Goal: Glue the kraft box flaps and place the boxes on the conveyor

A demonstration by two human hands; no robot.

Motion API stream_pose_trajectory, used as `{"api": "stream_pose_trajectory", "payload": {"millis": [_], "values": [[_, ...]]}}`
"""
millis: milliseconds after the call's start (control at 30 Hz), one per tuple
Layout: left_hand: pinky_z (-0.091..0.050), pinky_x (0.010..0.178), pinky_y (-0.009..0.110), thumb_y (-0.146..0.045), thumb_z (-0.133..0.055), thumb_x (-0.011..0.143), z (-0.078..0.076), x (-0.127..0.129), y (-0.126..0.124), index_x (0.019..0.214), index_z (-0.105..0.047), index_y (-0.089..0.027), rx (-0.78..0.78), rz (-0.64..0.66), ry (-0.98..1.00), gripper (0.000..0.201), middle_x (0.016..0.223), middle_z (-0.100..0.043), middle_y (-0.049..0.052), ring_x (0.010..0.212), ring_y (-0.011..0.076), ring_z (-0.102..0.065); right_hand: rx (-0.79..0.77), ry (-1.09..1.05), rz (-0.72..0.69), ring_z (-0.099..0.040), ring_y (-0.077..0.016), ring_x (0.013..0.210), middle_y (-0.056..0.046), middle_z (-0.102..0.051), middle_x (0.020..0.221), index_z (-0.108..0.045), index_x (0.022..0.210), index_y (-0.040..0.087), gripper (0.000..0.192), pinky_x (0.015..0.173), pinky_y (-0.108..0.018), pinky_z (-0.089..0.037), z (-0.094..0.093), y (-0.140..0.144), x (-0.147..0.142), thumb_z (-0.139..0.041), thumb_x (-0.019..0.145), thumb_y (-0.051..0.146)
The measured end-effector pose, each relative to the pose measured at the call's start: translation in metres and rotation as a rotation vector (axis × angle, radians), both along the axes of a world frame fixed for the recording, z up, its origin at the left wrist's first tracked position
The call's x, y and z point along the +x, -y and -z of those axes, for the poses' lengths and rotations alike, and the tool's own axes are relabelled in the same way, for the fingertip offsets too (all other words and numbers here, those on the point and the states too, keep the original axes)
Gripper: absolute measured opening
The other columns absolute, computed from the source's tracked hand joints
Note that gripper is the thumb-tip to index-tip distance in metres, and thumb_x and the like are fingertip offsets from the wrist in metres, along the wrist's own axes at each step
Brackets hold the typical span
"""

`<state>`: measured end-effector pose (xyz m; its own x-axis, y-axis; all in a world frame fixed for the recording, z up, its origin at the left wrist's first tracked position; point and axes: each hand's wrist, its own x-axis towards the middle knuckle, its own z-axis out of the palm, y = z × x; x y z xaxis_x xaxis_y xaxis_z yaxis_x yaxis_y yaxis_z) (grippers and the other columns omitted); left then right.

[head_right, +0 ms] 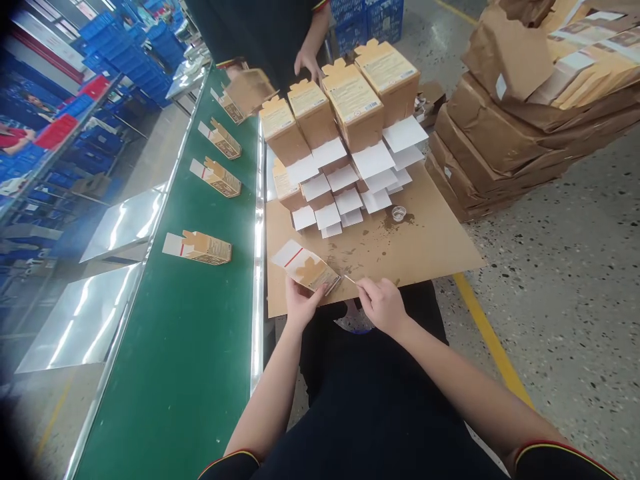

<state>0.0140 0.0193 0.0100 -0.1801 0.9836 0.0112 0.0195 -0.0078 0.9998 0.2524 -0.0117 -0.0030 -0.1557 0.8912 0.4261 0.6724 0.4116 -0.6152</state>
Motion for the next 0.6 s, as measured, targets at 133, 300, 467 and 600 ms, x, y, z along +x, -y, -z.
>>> {"api": "stream_pose_trajectory", "payload": {"millis": [133, 300, 467, 600], "values": [[-0.058, 0.119, 0.050, -0.041, -0.108, 0.072, -0.001, 0.008, 0.011, 0.142, -0.060, -0.029, 0.015, -0.033, -0.090, 0.085, 0.141, -0.073, 0.015, 0.140, 0.0396, -0.071, 0.014, -0.077, 0.057, -0.044, -0.0151, 0.054, 0.003, -0.053, 0.058, -0.070, 0.090, 0.023, 0.030, 0.066, -0.031, -0.039, -0.008, 0.019, 0.013, -0.055, 0.116, 0.024], [-0.065, 0.112, 0.054, -0.042, -0.108, 0.069, -0.001, 0.014, 0.009, 0.141, -0.061, -0.025, 0.051, -0.048, -0.178, 0.087, 0.135, -0.075, 0.018, 0.130, 0.0395, -0.077, -0.011, -0.127, 0.085, -0.050, -0.0156, 0.057, 0.003, -0.055, 0.060, -0.072, 0.093, 0.024, 0.025, 0.063, -0.030, -0.041, -0.007, 0.036, 0.017, -0.059, 0.114, 0.023], [-0.065, 0.115, 0.058, -0.047, -0.110, 0.065, -0.008, -0.035, 0.007, 0.136, -0.062, -0.026, 0.022, -0.264, -0.204, 0.089, 0.136, -0.076, 0.018, 0.134, 0.0410, -0.077, -0.079, -0.211, 0.121, -0.054, -0.0161, 0.058, 0.001, -0.059, 0.063, -0.076, 0.095, 0.024, 0.029, 0.062, -0.030, -0.045, -0.004, 0.040, 0.022, -0.057, 0.116, 0.033], [-0.061, 0.121, 0.065, -0.049, -0.107, 0.072, -0.022, -0.135, 0.018, 0.149, -0.051, -0.029, 0.141, -0.568, -0.295, 0.097, 0.153, -0.068, 0.016, 0.147, 0.0416, -0.070, -0.121, -0.297, 0.167, -0.055, -0.0163, 0.056, 0.002, -0.057, 0.062, -0.076, 0.097, 0.025, 0.031, 0.059, -0.031, -0.046, -0.008, 0.040, 0.035, -0.058, 0.117, 0.041]]}}
